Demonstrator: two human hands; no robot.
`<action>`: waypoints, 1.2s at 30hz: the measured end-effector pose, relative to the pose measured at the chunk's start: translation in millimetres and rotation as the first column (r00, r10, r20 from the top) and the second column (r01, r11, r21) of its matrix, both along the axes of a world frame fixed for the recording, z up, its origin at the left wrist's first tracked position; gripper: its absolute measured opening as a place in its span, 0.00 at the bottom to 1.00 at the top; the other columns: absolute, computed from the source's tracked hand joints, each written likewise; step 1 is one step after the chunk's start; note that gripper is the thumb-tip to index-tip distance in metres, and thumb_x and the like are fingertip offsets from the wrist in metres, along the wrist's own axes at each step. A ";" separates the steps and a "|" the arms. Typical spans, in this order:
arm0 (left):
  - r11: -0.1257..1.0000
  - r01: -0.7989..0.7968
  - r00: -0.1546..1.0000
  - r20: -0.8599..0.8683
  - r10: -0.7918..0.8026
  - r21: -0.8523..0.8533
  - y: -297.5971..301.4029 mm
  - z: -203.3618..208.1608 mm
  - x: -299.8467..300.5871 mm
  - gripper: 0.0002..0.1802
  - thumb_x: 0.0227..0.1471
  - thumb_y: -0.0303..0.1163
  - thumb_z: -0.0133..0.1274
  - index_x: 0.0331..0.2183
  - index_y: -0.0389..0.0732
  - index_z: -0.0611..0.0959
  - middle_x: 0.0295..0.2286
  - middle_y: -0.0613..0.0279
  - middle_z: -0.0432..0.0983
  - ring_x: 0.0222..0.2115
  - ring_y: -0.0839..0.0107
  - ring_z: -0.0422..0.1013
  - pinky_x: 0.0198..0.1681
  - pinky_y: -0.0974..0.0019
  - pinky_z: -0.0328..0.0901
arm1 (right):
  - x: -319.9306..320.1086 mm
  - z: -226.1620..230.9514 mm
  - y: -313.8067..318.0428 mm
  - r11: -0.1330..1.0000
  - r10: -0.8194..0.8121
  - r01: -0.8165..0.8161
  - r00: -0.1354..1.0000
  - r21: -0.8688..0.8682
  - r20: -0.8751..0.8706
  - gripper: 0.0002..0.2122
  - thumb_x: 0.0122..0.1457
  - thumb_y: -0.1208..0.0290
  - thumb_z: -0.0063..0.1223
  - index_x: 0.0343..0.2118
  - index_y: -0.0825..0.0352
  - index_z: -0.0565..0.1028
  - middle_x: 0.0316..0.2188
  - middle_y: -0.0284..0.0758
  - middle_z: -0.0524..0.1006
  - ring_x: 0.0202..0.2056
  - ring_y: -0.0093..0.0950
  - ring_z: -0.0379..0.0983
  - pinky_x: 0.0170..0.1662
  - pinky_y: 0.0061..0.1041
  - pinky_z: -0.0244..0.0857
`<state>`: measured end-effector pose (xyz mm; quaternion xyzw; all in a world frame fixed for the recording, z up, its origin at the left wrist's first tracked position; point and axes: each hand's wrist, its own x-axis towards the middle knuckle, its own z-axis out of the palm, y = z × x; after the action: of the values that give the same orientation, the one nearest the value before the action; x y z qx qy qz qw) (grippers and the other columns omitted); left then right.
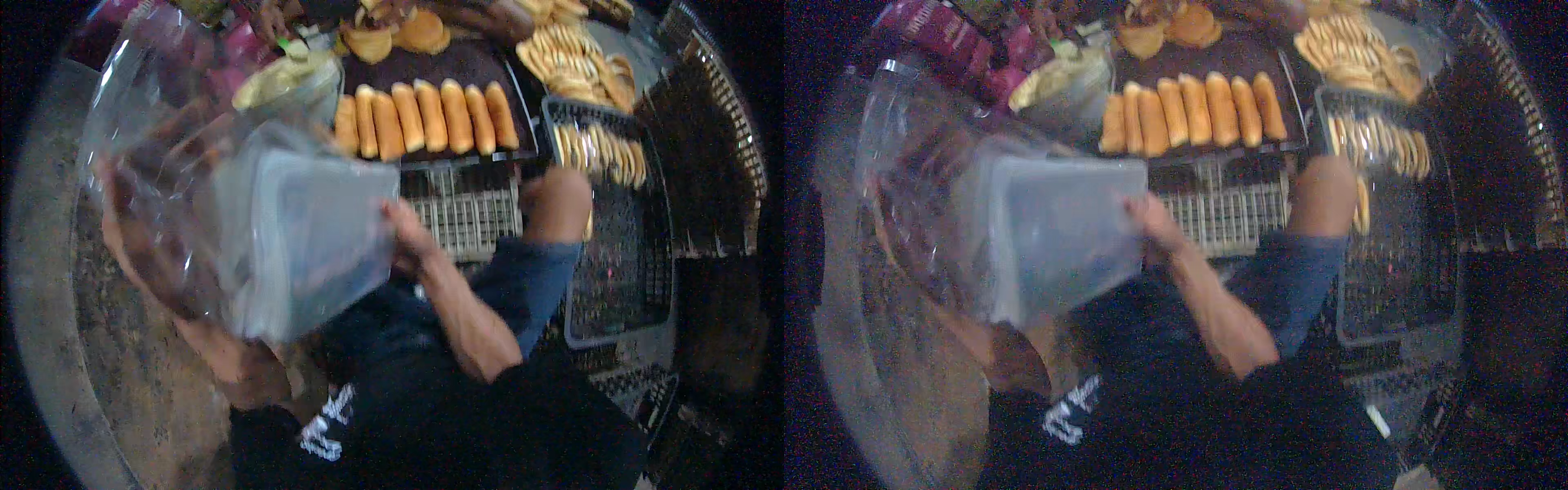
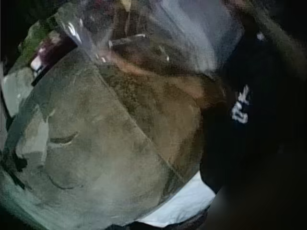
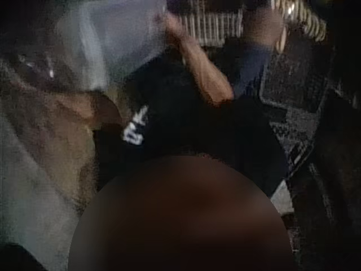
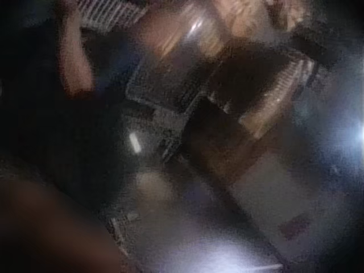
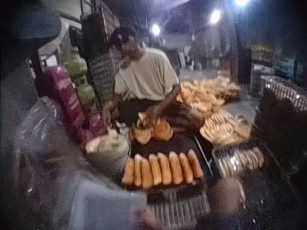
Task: The person sits on the floor and repeatedly places small bread rolls into clear plastic bags. They seal the bags and place them into a black plastic crate. Another person is visible in the background handling similar bread rolls.
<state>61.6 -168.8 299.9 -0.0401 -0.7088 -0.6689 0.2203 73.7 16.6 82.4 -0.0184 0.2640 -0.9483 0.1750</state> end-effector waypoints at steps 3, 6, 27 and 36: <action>0.998 -0.052 0.998 0.021 0.051 0.036 -2.4 -14.3 18.6 0.26 0.63 0.54 0.44 0.42 0.38 0.77 0.40 0.55 0.78 0.42 0.64 0.73 0.46 0.59 0.69 | 11.9 -0.3 -6.3 0.997 -0.075 0.074 0.997 0.025 0.036 0.22 0.62 0.58 0.54 0.53 0.68 0.69 0.46 0.35 0.75 0.44 0.27 0.73 0.46 0.32 0.70; 0.989 -0.129 0.991 -0.023 0.130 0.072 -15.6 0.7 33.6 0.26 0.63 0.54 0.44 0.43 0.39 0.77 0.41 0.54 0.78 0.43 0.63 0.73 0.47 0.58 0.69 | 14.4 -11.8 26.0 0.970 -0.162 0.187 0.973 0.154 -0.163 0.18 0.63 0.59 0.54 0.48 0.68 0.74 0.39 0.33 0.77 0.40 0.23 0.73 0.39 0.32 0.70; 0.731 -0.141 0.985 0.172 0.033 0.667 -96.1 -87.3 47.0 0.22 0.60 0.53 0.51 0.43 0.44 0.79 0.36 0.61 0.78 0.39 0.68 0.73 0.44 0.60 0.67 | 0.8 -120.4 158.6 -0.106 -0.287 0.251 0.919 0.962 -0.271 0.28 0.52 0.60 0.66 0.48 0.74 0.67 0.46 0.50 0.74 0.49 0.43 0.71 0.52 0.34 0.64; 0.478 -0.875 0.394 0.680 0.618 0.073 -127.6 -209.7 293.8 0.27 0.58 0.51 0.51 0.47 0.38 0.78 0.42 0.57 0.73 0.41 0.63 0.72 0.45 0.61 0.69 | -65.1 -7.1 195.9 -0.080 0.083 0.629 0.777 0.773 -0.624 0.27 0.57 0.56 0.61 0.52 0.72 0.69 0.45 0.46 0.76 0.45 0.35 0.75 0.47 0.33 0.68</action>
<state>355.4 -296.4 90.2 0.5424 -0.5114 -0.6025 0.2852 8.7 212.5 75.3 -0.0719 0.8801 -0.4447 -0.1499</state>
